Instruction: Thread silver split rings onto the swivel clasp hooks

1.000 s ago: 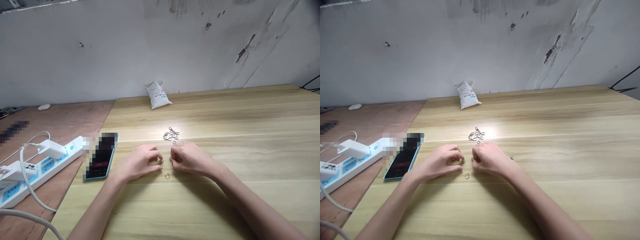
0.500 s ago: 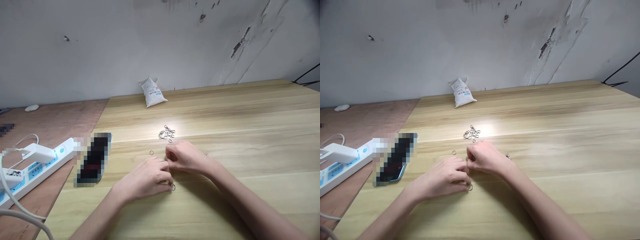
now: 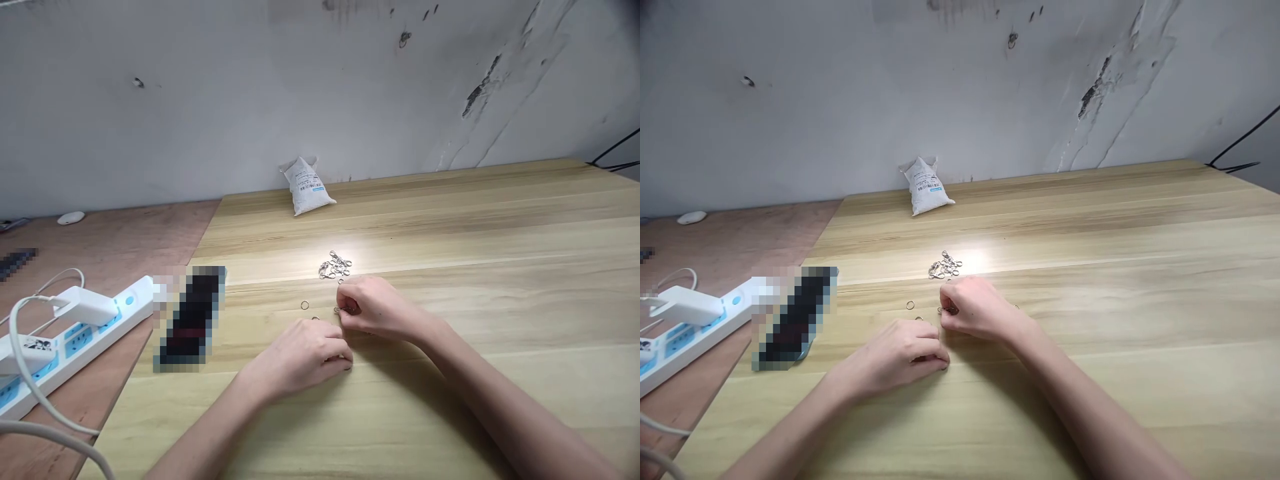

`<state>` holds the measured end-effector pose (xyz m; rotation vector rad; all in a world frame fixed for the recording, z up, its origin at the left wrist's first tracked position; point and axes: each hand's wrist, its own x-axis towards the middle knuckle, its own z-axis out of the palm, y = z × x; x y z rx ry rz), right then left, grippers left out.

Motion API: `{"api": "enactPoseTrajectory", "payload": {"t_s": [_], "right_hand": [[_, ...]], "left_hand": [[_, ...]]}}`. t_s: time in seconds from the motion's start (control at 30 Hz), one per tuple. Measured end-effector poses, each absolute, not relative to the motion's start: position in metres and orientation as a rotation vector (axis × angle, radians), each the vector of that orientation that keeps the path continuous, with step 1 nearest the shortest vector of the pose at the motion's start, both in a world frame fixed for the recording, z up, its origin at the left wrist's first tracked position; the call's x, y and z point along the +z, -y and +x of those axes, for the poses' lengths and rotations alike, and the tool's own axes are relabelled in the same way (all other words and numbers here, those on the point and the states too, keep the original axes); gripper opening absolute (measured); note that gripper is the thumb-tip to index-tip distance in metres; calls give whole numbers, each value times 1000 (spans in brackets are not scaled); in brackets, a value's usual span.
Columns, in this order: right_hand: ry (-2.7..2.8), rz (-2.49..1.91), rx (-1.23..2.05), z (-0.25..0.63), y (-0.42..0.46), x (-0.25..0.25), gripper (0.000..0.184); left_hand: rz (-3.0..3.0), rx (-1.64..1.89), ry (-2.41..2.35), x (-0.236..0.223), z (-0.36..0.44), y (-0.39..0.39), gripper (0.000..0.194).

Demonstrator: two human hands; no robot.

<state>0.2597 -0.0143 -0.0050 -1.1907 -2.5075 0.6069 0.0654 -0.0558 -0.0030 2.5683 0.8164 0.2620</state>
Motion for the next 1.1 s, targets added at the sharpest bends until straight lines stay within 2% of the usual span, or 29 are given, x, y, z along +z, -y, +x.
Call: {"api": "enactPoseTrajectory", "payload": {"t_s": [0.2, 0.37, 0.43, 0.53, 0.63, 0.77, 0.97, 1.1], "right_hand": [[2477, -1093, 593, 258, 13, -9, 9], [2425, -1109, 544, 258, 11, -13, 5], [2411, -1109, 516, 257, 10, -15, 5], [2412, -1089, 489, 256, 9, -18, 8], [2409, -1073, 471, 255, 10, -21, 13], [2406, -1068, 436, 254, 10, -23, 9], [2432, -1059, 412, 253, 11, -23, 9], [2413, -1032, 441, 253, 11, -22, 14]], "left_hand": [[2492, 291, -963, 4, 62, 53, 11], [2432, 660, -902, 3, 57, 47, 11], [2403, 755, -885, 3, 55, 45, 18], [2355, 795, -880, 1, 54, 42, 26], [2287, 828, -907, -1, 53, 42, 20], [2265, 845, -930, 1, 51, 41, 7], [2376, 874, -1040, 5, 49, 38, 14], [2302, 888, -1037, 3, 48, 38, 12]]}}
